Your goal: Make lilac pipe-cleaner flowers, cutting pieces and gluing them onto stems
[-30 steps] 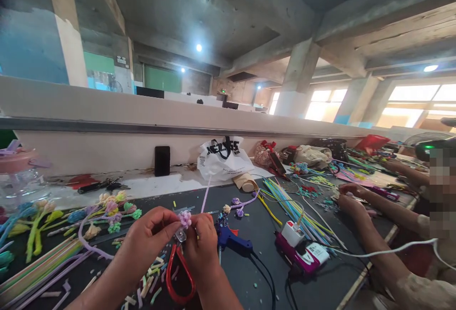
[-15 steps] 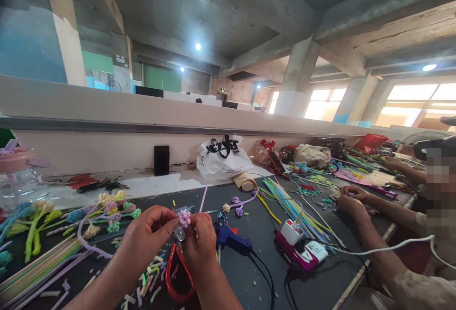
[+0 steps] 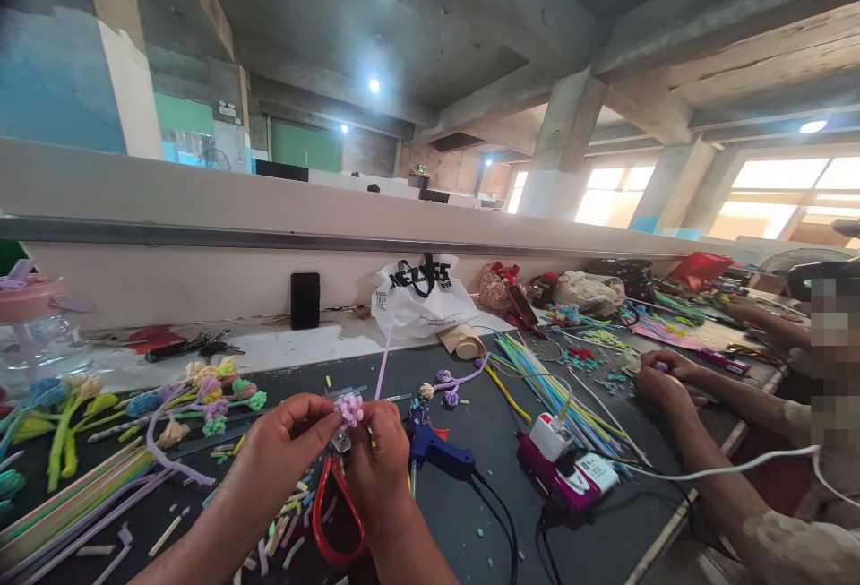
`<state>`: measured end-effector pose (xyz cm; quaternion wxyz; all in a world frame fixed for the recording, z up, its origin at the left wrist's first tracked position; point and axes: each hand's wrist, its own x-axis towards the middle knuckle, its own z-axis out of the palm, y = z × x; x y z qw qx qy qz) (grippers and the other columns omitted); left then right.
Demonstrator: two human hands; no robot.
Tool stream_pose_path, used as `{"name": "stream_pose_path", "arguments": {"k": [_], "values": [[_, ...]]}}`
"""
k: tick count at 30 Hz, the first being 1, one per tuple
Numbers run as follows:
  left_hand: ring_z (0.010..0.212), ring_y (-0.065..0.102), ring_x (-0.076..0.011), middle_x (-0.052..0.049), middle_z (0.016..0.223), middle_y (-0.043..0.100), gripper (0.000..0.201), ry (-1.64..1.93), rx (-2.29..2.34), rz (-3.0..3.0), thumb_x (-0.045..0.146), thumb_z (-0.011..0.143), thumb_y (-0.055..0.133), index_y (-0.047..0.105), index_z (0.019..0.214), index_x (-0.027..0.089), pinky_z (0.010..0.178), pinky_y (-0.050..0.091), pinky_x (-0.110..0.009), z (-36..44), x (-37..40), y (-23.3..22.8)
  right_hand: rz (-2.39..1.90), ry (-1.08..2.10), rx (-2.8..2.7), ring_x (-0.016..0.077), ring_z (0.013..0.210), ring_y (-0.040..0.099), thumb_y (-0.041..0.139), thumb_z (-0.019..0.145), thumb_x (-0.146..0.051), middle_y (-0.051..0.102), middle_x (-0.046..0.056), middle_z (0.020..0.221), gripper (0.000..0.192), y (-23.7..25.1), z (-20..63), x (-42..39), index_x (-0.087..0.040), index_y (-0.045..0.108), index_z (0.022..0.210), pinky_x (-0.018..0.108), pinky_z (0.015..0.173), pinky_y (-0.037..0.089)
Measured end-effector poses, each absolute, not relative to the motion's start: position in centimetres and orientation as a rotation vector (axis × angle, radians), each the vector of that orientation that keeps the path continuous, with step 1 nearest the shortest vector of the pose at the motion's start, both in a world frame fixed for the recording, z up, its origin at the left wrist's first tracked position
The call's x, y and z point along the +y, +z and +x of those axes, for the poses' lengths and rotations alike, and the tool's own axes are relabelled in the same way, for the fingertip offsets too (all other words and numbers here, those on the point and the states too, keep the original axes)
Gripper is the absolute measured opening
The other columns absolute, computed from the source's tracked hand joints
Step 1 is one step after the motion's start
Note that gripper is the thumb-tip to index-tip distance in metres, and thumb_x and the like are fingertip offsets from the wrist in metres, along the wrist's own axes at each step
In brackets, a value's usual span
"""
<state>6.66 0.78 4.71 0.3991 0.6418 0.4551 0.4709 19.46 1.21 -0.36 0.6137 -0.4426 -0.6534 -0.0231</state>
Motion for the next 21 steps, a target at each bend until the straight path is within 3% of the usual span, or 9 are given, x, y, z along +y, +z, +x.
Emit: {"name": "stream_pose_path", "arguments": {"k": [10,21], "values": [[0.059,0.048,-0.0108,0.001,0.064,0.05,0.017,1.415,1.101,2.015,0.028,0.078,0.051,0.059,0.067,0.018,0.054,0.037,-0.02,6.5,0.8,3.8,-1.076,0.058,-1.5,0.0147,0.062,0.056,0.047,0.082,-0.023,0.06,0.002,0.066,0.013,-0.3,19.4,1.0,-0.019,0.056,0.074,0.024,0.057,0.042],[0.066,0.051,-0.01,0.0,0.072,0.051,0.016,1.42,1.012,2.269,0.019,0.083,0.045,0.057,0.072,0.019,0.062,0.041,-0.02,6.2,0.8,3.2,-1.11,0.207,-1.463,0.0146,0.063,0.056,0.05,0.082,-0.028,0.061,0.002,0.069,0.015,-0.7,19.3,1.0,-0.018,0.058,0.074,0.024,0.059,0.042]]}}
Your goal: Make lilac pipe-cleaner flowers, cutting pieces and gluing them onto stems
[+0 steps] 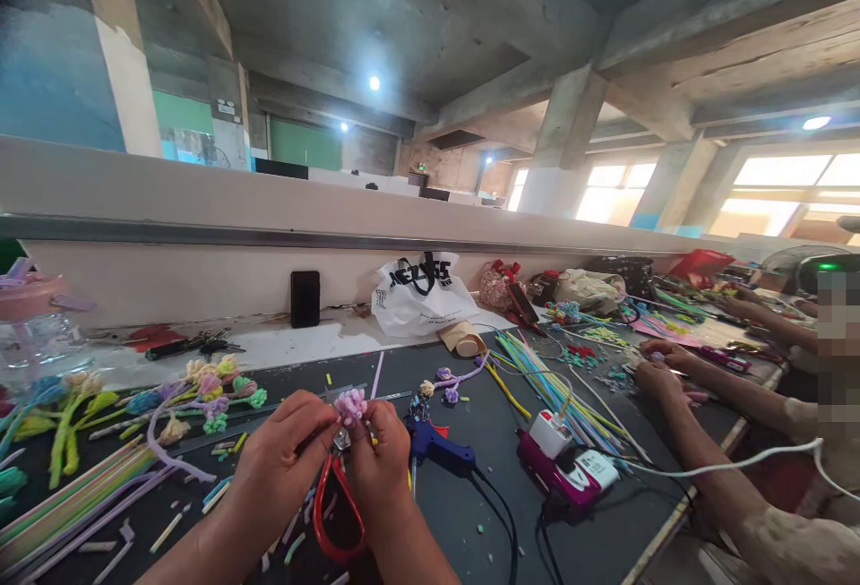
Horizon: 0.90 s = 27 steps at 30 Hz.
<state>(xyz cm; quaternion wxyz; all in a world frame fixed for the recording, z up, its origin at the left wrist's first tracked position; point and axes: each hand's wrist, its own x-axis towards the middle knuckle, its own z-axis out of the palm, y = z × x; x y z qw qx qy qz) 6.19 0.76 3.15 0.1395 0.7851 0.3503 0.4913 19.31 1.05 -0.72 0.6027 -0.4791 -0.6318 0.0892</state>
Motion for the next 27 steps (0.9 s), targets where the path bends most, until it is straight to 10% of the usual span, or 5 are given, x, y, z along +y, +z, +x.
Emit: {"name": "stream_pose_path", "arguments": {"k": [9,27], "values": [[0.075,0.054,-0.0125,-0.003,0.088,0.053,0.02,1.172,1.065,2.461,0.023,0.084,0.039,0.057,0.094,0.023,0.069,0.044,-0.024,4.2,0.4,6.0,-1.009,0.081,-1.512,0.0137,0.063,0.054,0.046,0.082,-0.019,0.058,0.001,0.067,0.012,-0.1,19.5,0.8,-0.019,0.055,0.074,0.024,0.059,0.043],[0.06,0.049,-0.0108,0.002,0.068,0.055,0.014,0.952,1.172,2.228,0.028,0.074,0.05,0.059,0.066,0.02,0.055,0.034,-0.022,2.3,0.4,8.9,-0.795,0.087,-1.798,0.0138,0.068,0.056,0.044,0.083,-0.013,0.061,0.002,0.07,0.014,1.3,19.1,0.3,-0.021,0.056,0.079,0.029,0.068,0.044]]}}
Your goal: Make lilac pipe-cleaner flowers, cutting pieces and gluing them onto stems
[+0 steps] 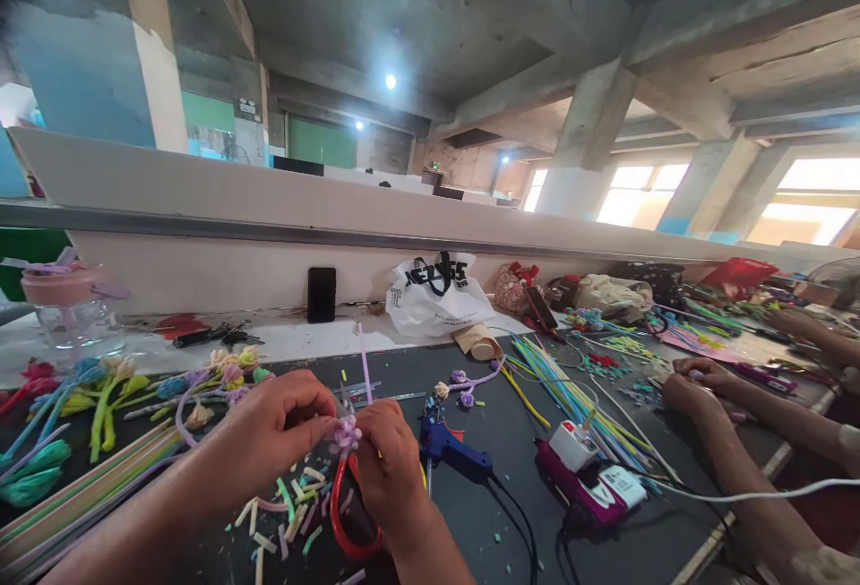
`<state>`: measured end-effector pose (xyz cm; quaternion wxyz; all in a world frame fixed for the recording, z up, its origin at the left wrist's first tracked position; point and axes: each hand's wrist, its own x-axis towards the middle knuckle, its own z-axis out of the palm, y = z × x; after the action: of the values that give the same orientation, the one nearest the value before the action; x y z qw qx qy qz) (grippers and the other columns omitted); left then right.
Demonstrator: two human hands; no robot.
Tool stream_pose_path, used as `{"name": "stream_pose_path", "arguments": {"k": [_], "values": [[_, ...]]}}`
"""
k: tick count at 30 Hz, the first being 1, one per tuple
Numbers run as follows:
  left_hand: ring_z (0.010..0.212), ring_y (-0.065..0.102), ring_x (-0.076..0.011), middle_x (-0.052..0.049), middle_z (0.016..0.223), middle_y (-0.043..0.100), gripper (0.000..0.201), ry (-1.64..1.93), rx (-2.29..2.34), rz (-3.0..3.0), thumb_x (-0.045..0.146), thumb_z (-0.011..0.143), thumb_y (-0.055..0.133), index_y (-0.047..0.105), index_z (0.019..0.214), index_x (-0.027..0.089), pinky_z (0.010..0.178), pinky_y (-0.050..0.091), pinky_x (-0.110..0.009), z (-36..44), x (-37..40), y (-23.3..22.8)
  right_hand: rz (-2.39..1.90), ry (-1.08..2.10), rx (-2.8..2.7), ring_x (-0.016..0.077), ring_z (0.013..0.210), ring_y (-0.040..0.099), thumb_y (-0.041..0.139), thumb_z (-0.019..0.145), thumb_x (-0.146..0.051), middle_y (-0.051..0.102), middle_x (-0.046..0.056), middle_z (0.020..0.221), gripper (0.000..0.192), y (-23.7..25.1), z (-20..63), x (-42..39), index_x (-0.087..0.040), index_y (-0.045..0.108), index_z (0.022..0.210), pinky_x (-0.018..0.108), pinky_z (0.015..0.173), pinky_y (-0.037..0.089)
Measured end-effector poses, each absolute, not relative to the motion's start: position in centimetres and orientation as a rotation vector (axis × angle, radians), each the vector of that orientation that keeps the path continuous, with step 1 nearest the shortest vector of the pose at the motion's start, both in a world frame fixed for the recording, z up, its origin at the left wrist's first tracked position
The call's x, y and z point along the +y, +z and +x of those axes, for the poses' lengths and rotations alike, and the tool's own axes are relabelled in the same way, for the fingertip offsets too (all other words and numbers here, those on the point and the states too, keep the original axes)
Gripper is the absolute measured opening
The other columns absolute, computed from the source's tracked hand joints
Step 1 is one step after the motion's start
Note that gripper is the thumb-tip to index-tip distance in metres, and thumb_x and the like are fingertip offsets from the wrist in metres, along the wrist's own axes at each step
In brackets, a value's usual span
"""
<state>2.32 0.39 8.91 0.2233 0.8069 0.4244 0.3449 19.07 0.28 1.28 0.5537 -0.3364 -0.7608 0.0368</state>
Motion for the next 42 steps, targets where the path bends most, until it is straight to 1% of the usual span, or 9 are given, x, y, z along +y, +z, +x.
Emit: {"name": "stream_pose_path", "arguments": {"k": [3,7,12,15,20,23,29,37,42], "values": [[0.063,0.05,-0.012,0.002,0.068,0.057,0.01,0.934,1.188,2.238,0.025,0.07,0.051,0.06,0.067,0.021,0.057,0.034,-0.022,2.0,0.4,8.9,-0.762,0.1,-1.853,0.0141,0.069,0.056,0.043,0.083,-0.012,0.062,0.002,0.07,0.016,1.2,19.0,0.4,-0.021,0.056,0.081,0.03,0.069,0.043],[0.063,0.052,-0.012,0.002,0.066,0.059,0.016,0.855,1.125,2.306,0.018,0.068,0.048,0.063,0.063,0.022,0.059,0.034,-0.023,1.5,0.5,8.9,-0.718,0.083,-1.907,0.0137,0.067,0.056,0.043,0.082,-0.01,0.063,0.001,0.071,0.017,1.1,18.9,0.5,-0.021,0.056,0.079,0.031,0.068,0.043],[0.056,0.051,-0.0109,0.002,0.059,0.057,0.019,0.82,1.124,2.337,0.014,0.063,0.046,0.062,0.055,0.02,0.056,0.031,-0.023,1.1,0.7,8.9,-0.725,0.102,-1.959,0.0148,0.067,0.056,0.042,0.083,-0.012,0.063,0.003,0.071,0.017,1.2,18.6,0.3,-0.02,0.057,0.079,0.031,0.066,0.043],[0.054,0.049,-0.0103,0.002,0.058,0.055,0.018,0.778,1.116,2.346,0.013,0.062,0.046,0.061,0.055,0.019,0.052,0.029,-0.022,0.9,0.6,9.1,-0.709,0.127,-1.958,0.015,0.066,0.055,0.042,0.083,-0.013,0.061,0.003,0.068,0.017,1.4,18.5,0.2,-0.02,0.055,0.076,0.031,0.064,0.043],[0.054,0.047,-0.0107,0.001,0.058,0.055,0.021,0.793,1.189,2.438,0.009,0.061,0.041,0.059,0.053,0.019,0.052,0.028,-0.023,1.1,0.1,9.4,-0.707,0.169,-1.951,0.0134,0.06,0.05,0.042,0.084,-0.014,0.057,0.001,0.063,0.017,1.5,18.3,0.0,-0.02,0.053,0.072,0.029,0.06,0.041],[0.056,0.048,-0.0119,-0.001,0.06,0.056,0.023,0.809,1.18,2.436,0.01,0.062,0.041,0.061,0.055,0.019,0.052,0.029,-0.023,1.2,0.0,9.3,-0.742,0.213,-1.929,0.0131,0.058,0.05,0.042,0.085,-0.017,0.055,0.001,0.06,0.019,1.4,18.3,0.1,-0.02,0.055,0.071,0.028,0.059,0.042],[0.069,0.055,-0.0142,0.0,0.072,0.062,0.026,0.82,1.064,2.445,0.011,0.066,0.044,0.066,0.069,0.023,0.065,0.036,-0.025,0.9,0.3,9.1,-0.746,0.316,-1.91,0.0139,0.06,0.051,0.046,0.084,-0.02,0.057,0.001,0.06,0.019,1.0,18.4,0.4,-0.02,0.057,0.069,0.027,0.059,0.042],[0.059,0.052,-0.0124,0.001,0.062,0.058,0.02,0.782,1.199,2.469,0.013,0.066,0.043,0.059,0.058,0.021,0.058,0.032,-0.024,1.1,0.2,8.7,-0.746,0.34,-1.932,0.0148,0.062,0.051,0.048,0.083,-0.021,0.058,0.001,0.063,0.016,0.6,18.6,0.6,-0.02,0.058,0.07,0.027,0.058,0.041],[0.057,0.049,-0.0125,0.001,0.06,0.056,0.017,0.793,1.287,2.432,0.015,0.065,0.042,0.056,0.055,0.02,0.053,0.029,-0.024,1.4,0.2,8.6,-0.749,0.31,-1.979,0.0143,0.063,0.051,0.046,0.084,-0.019,0.059,0.002,0.064,0.018,1.2,18.6,0.3,-0.02,0.056,0.069,0.027,0.06,0.041]]}}
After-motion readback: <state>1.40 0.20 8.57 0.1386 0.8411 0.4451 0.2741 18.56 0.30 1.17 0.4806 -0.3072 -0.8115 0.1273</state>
